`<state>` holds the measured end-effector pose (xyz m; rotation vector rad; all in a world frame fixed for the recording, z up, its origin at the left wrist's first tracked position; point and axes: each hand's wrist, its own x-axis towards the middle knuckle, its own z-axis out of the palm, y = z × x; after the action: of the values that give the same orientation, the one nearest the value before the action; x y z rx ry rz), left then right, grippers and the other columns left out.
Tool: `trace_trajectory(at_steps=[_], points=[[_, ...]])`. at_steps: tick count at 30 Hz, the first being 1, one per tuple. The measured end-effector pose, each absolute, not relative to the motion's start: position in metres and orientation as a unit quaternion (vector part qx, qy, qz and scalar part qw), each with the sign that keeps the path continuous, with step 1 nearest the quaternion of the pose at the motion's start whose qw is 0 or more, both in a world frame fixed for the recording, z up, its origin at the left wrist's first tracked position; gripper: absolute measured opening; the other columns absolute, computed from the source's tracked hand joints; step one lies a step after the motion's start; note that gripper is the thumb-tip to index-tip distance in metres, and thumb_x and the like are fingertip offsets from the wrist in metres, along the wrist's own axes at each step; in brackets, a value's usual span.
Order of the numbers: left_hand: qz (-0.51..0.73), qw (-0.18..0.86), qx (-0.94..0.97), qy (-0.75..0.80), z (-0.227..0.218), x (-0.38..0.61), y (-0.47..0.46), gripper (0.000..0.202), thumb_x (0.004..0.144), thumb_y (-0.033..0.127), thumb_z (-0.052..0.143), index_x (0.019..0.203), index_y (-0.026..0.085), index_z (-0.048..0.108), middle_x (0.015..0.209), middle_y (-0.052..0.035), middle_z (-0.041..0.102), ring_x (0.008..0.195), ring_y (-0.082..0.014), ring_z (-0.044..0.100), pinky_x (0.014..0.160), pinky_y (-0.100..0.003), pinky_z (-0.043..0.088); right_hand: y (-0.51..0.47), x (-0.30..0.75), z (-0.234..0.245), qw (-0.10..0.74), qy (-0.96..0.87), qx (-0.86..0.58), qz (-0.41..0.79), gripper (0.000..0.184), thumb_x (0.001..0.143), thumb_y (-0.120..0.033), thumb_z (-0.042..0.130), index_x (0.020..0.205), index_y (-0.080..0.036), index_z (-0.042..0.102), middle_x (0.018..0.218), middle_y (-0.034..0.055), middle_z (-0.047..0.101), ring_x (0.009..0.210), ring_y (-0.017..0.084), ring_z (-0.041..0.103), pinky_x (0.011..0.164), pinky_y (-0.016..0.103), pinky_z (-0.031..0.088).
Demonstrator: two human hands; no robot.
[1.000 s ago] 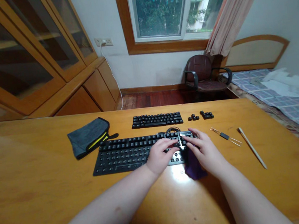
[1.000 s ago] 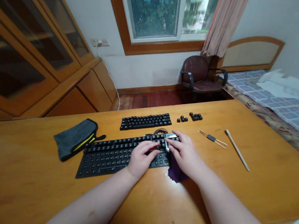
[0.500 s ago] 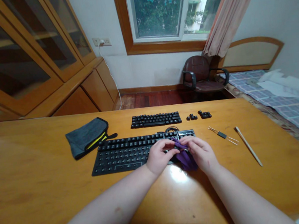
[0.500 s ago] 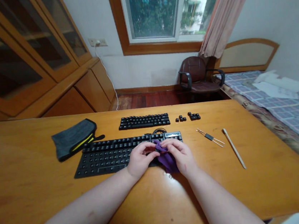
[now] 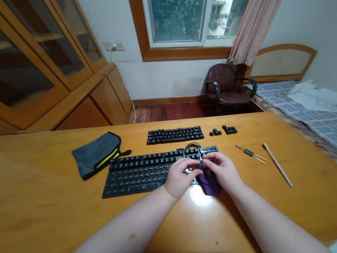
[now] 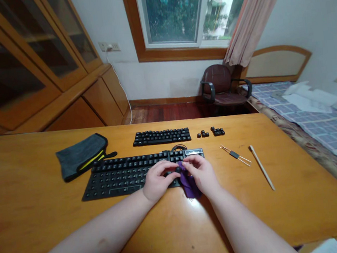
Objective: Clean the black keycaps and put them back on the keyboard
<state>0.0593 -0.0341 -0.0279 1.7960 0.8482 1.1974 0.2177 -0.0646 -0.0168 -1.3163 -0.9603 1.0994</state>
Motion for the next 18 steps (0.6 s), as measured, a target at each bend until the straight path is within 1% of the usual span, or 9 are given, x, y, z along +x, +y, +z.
trace_trajectory(at_steps=[5, 8, 10, 13, 16, 18], points=[[0.467, 0.44, 0.68, 0.354, -0.0276, 0.062, -0.0327, 0.019, 0.066, 0.02, 0.071, 0.085, 0.018, 0.068, 0.081, -0.0042, 0.065, 0.071, -0.0141, 0.063, 0.067, -0.026, 0.055, -0.0676, 0.2199, -0.0195, 0.566, -0.384, -0.506, 0.525, 0.019, 0.065, -0.033, 0.071, 0.078, -0.019, 0.065, 0.067, -0.0008, 0.064, 0.054, 0.011, 0.056, 0.056, 0.025, 0.046], [0.475, 0.443, 0.672, 0.356, -0.0264, 0.0622, -0.0321, 0.019, 0.064, 0.017, 0.072, 0.083, 0.018, 0.07, 0.079, -0.0035, 0.066, 0.071, -0.0141, 0.064, 0.067, -0.025, 0.055, -0.0669, 0.2197, -0.0225, 0.575, -0.378, -0.481, 0.543, 0.025, 0.06, -0.029, 0.075, 0.081, -0.019, 0.066, 0.071, 0.0007, 0.066, 0.057, 0.012, 0.057, 0.057, 0.025, 0.047], [0.479, 0.444, 0.667, 0.358, -0.0251, 0.062, -0.0318, 0.019, 0.065, 0.016, 0.071, 0.084, 0.019, 0.07, 0.078, -0.0033, 0.067, 0.071, -0.014, 0.064, 0.067, -0.025, 0.055, -0.066, 0.2187, -0.0236, 0.59, -0.355, -0.454, 0.565, 0.031, 0.055, -0.027, 0.078, 0.083, -0.02, 0.065, 0.067, -0.0004, 0.065, 0.054, 0.011, 0.057, 0.056, 0.025, 0.047], [0.489, 0.441, 0.658, 0.365, -0.0225, 0.0618, -0.0316, 0.018, 0.067, 0.017, 0.069, 0.084, 0.019, 0.07, 0.079, -0.0035, 0.068, 0.07, -0.0144, 0.064, 0.068, -0.026, 0.055, -0.0654, 0.2167, -0.0238, 0.596, -0.32, -0.421, 0.604, 0.029, 0.056, -0.029, 0.077, 0.08, -0.02, 0.065, 0.064, -0.0013, 0.064, 0.051, 0.011, 0.057, 0.055, 0.026, 0.048], [0.491, 0.441, 0.656, 0.367, -0.0209, 0.062, -0.0321, 0.017, 0.065, 0.016, 0.07, 0.082, 0.019, 0.071, 0.08, -0.0038, 0.069, 0.072, -0.0149, 0.065, 0.069, -0.027, 0.055, -0.066, 0.216, -0.0239, 0.583, -0.334, -0.418, 0.612, 0.026, 0.058, -0.026, 0.076, 0.08, -0.02, 0.064, 0.061, -0.0023, 0.063, 0.052, 0.011, 0.058, 0.055, 0.026, 0.048], [0.489, 0.474, 0.635, 0.364, -0.0212, 0.0627, -0.0329, 0.019, 0.064, 0.017, 0.071, 0.083, 0.017, 0.07, 0.078, -0.0038, 0.069, 0.069, -0.0148, 0.065, 0.066, -0.026, 0.056, -0.0665, 0.2166, -0.0242, 0.561, -0.365, -0.431, 0.605, 0.029, 0.058, -0.024, 0.076, 0.084, -0.02, 0.064, 0.057, -0.0028, 0.062, 0.052, 0.012, 0.058, 0.056, 0.026, 0.048]])
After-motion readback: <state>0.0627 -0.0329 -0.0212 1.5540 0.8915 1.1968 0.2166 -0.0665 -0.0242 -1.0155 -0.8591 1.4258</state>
